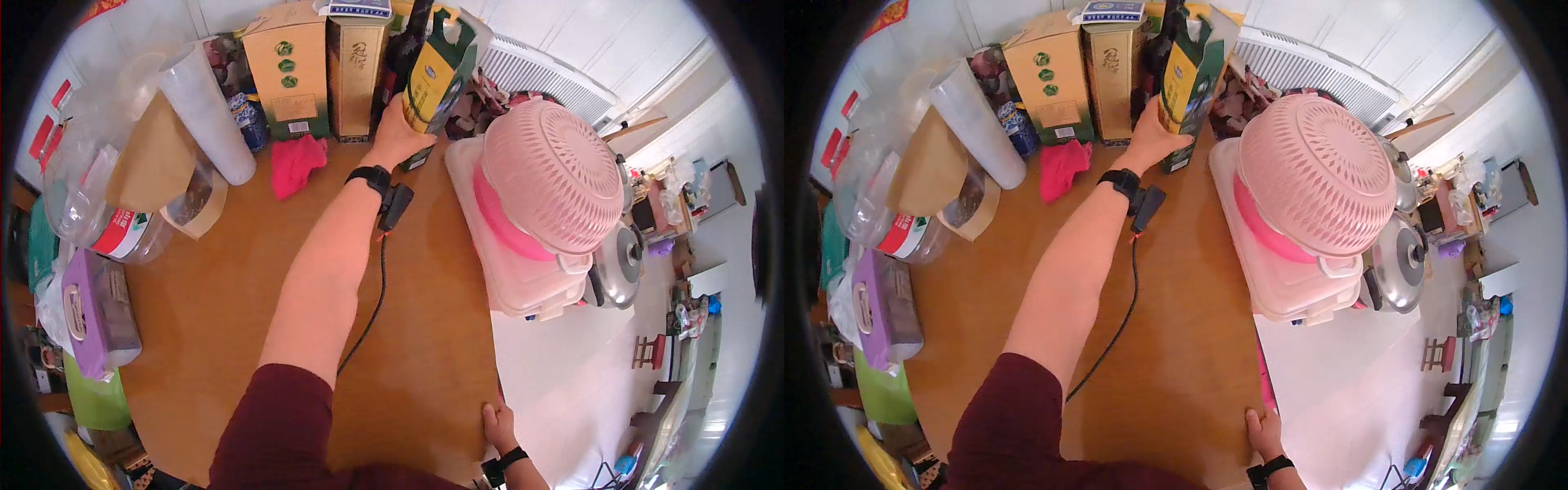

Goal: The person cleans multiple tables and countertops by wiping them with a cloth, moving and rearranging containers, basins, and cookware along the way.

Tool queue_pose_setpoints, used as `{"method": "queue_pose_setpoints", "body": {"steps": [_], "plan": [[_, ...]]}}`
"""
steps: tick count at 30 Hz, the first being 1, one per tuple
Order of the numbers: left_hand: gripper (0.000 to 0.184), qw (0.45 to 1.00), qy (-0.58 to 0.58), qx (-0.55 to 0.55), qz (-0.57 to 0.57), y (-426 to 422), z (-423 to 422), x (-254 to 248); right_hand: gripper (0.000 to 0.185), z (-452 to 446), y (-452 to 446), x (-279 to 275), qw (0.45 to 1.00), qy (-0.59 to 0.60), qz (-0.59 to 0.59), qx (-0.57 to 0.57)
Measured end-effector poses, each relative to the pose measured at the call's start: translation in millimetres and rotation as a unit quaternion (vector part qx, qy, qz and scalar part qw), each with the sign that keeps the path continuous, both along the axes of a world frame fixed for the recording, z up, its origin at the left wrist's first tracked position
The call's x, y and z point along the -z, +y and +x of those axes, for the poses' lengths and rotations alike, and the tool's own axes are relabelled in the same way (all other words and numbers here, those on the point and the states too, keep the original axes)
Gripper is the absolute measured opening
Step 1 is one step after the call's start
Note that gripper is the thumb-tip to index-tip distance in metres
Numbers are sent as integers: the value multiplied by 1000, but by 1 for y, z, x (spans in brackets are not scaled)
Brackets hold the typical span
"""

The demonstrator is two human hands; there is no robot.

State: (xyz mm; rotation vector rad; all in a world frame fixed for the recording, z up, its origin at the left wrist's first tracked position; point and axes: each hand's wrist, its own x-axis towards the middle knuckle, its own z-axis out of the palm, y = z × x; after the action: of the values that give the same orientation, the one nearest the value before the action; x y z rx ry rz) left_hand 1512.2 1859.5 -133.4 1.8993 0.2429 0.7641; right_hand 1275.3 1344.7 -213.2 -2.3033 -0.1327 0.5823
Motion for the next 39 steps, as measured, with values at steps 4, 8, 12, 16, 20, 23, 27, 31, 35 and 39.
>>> {"method": "queue_pose_setpoints", "body": {"steps": [4, 8, 12, 16, 20, 23, 27, 31, 35, 39], "plan": [[96, 986, 47, -113, 117, -3, -18, 20, 31, 3, 6, -11, 999, 16, -21, -21], [67, 893, 231, -253, 292, 20, -102, 16, 33, 1, -2, -2, 997, 78, 4, 9], [52, 834, 302, -324, 329, 62, -117, 79, 34, 1, 0, 6, 997, 2, 71, -3], [53, 841, 332, -306, 297, 51, -102, 74, 35, 2, -6, 7, 999, 18, 38, -27], [45, 890, 279, -208, 295, 34, -100, 78, 35, 3, -3, 1, 998, 57, 19, -13], [41, 922, 181, -137, 314, 18, -96, 81, 33, 2, 6, -5, 999, 23, 44, -11], [41, 934, 123, -107, 318, 31, -70, 71, 34, 0, -9, 10, 999, 39, 6, -23], [41, 904, 261, -117, 319, 32, -62, 67, 34, 5, -9, 6, 998, 56, 3, -8], [40, 885, 334, -91, 310, 30, -63, 54, 32, 2, -3, 4, 998, 35, 49, -14], [40, 881, 340, -66, 322, 9, -82, 58, 35, 0, -11, 15, 998, -5, 43, -38]]}}
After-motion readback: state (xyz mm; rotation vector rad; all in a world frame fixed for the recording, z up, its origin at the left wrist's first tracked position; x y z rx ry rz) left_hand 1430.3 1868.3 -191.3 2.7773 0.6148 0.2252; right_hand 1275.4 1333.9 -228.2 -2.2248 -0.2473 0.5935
